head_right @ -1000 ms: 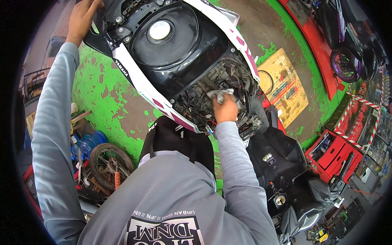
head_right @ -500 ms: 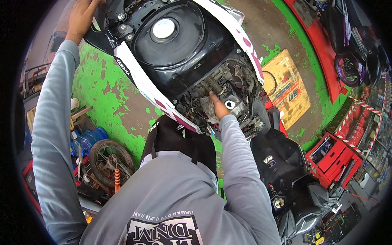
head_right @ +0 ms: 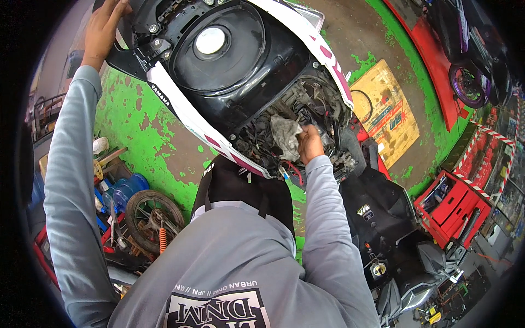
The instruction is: Clean and inspect internal components of a motorcycle after removing body panels.
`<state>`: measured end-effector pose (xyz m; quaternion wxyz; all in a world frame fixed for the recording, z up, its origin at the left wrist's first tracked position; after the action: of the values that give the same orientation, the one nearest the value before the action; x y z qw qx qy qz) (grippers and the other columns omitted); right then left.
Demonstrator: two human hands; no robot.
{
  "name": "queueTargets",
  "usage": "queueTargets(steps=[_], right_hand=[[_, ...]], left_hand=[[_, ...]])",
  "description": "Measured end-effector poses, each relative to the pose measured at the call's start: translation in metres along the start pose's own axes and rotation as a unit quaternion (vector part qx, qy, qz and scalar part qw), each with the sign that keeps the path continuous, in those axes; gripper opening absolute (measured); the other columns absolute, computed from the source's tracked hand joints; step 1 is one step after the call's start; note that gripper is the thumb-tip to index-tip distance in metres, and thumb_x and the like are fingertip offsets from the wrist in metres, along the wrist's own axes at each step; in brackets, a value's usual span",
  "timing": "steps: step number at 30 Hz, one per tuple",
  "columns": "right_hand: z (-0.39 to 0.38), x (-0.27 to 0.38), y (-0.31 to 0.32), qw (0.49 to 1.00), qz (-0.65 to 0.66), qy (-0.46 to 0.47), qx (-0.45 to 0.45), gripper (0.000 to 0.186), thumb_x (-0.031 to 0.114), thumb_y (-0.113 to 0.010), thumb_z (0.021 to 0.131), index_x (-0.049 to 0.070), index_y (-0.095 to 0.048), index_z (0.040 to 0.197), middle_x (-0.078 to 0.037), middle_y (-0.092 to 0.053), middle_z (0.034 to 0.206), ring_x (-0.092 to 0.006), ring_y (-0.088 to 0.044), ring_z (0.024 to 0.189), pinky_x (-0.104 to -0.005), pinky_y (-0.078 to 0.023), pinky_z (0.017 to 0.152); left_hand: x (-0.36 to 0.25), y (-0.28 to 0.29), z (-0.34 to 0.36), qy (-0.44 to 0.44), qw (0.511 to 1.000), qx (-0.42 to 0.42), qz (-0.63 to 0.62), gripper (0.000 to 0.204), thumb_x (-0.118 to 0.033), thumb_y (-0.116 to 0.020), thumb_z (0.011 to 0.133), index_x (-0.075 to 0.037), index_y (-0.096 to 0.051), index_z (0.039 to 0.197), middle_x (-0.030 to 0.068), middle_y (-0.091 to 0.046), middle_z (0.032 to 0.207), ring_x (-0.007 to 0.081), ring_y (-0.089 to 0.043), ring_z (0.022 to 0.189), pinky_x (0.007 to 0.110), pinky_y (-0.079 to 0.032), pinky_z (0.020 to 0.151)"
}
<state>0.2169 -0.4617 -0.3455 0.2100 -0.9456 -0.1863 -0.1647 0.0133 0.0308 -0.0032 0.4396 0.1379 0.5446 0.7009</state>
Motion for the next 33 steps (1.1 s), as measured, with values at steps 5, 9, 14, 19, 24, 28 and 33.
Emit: queueTargets(steps=[5,9,14,19,24,28,33], right_hand=[[-0.004,-0.003,-0.052,0.954,-0.275,-0.080,0.086,0.031,0.027,-0.054,0.091,0.003,-0.065,0.107,-0.011,-0.066,0.103,-0.0236,-0.060,0.098,-0.0374,-0.047,0.093],[0.011,-0.026,-0.102,0.851,-0.519,0.078,0.026,0.063,0.045,-0.061,0.095,-0.004,-0.064,0.134,-0.027,-0.066,0.134,-0.0396,-0.064,0.123,-0.0407,-0.045,0.108],[0.033,-0.045,-0.128,0.750,-0.651,0.015,-0.117,0.057,0.046,-0.059,0.095,-0.005,-0.072,0.119,-0.030,-0.066,0.128,-0.0424,-0.060,0.127,-0.0455,-0.044,0.111],[0.036,-0.032,-0.122,0.656,-0.750,0.087,0.009,0.057,0.045,-0.059,0.095,-0.004,-0.069,0.121,-0.029,-0.067,0.127,-0.0433,-0.062,0.124,-0.0451,-0.047,0.110],[0.012,0.007,-0.075,0.644,-0.733,0.119,0.184,0.053,0.041,-0.052,0.101,-0.004,-0.068,0.125,-0.026,-0.067,0.129,-0.0408,-0.061,0.125,-0.0418,-0.046,0.109],[0.006,0.029,-0.040,0.738,-0.650,-0.028,0.181,0.045,0.028,-0.050,0.104,-0.004,-0.063,0.133,-0.025,-0.064,0.136,-0.0373,-0.059,0.129,-0.0359,-0.043,0.111],[-0.009,0.037,-0.043,0.560,-0.746,0.141,0.331,0.041,0.019,-0.040,0.105,-0.006,-0.062,0.129,-0.024,-0.061,0.138,-0.0388,-0.058,0.129,-0.0369,-0.043,0.113]], left_hand=[[-0.006,0.001,-0.002,0.025,1.000,0.000,-0.006,0.036,-0.034,-0.055,0.103,-0.007,-0.062,0.126,0.0139,-0.069,0.085,0.0298,-0.067,0.085,0.041,-0.050,0.080],[-0.012,0.002,-0.003,0.013,1.000,-0.010,0.001,0.036,-0.033,-0.056,0.103,-0.007,-0.062,0.126,0.0139,-0.069,0.085,0.0298,-0.067,0.085,0.041,-0.050,0.080],[-0.008,-0.002,-0.004,0.044,0.998,-0.025,-0.029,0.036,-0.033,-0.057,0.102,-0.007,-0.062,0.126,0.0145,-0.069,0.085,0.0299,-0.067,0.085,0.041,-0.050,0.080],[-0.004,0.001,0.000,0.040,0.999,0.004,0.006,0.036,-0.033,-0.057,0.102,-0.007,-0.062,0.126,0.0146,-0.070,0.087,0.0317,-0.066,0.088,0.042,-0.049,0.083],[-0.008,0.004,-0.005,0.041,0.996,0.010,0.076,0.037,-0.036,-0.054,0.103,-0.010,-0.061,0.129,0.0121,-0.072,0.095,0.0341,-0.058,0.109,0.044,-0.043,0.098],[-0.012,0.008,-0.004,0.053,0.995,0.016,0.081,0.037,-0.037,-0.055,0.103,-0.011,-0.061,0.129,0.0121,-0.072,0.098,0.0336,-0.058,0.110,0.043,-0.044,0.099],[-0.015,0.008,-0.008,0.058,0.996,0.005,0.062,0.037,-0.038,-0.054,0.103,-0.012,-0.061,0.129,0.0120,-0.072,0.100,0.0335,-0.059,0.111,0.043,-0.045,0.100]])
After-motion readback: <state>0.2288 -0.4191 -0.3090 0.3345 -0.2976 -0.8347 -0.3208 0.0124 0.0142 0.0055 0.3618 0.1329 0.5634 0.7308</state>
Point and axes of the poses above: each hand's wrist, its own z-axis towards the middle knuckle, its own y-axis out of the back of the hand, x = y × z, the point moved 2 cm from there along z, towards the middle knuckle
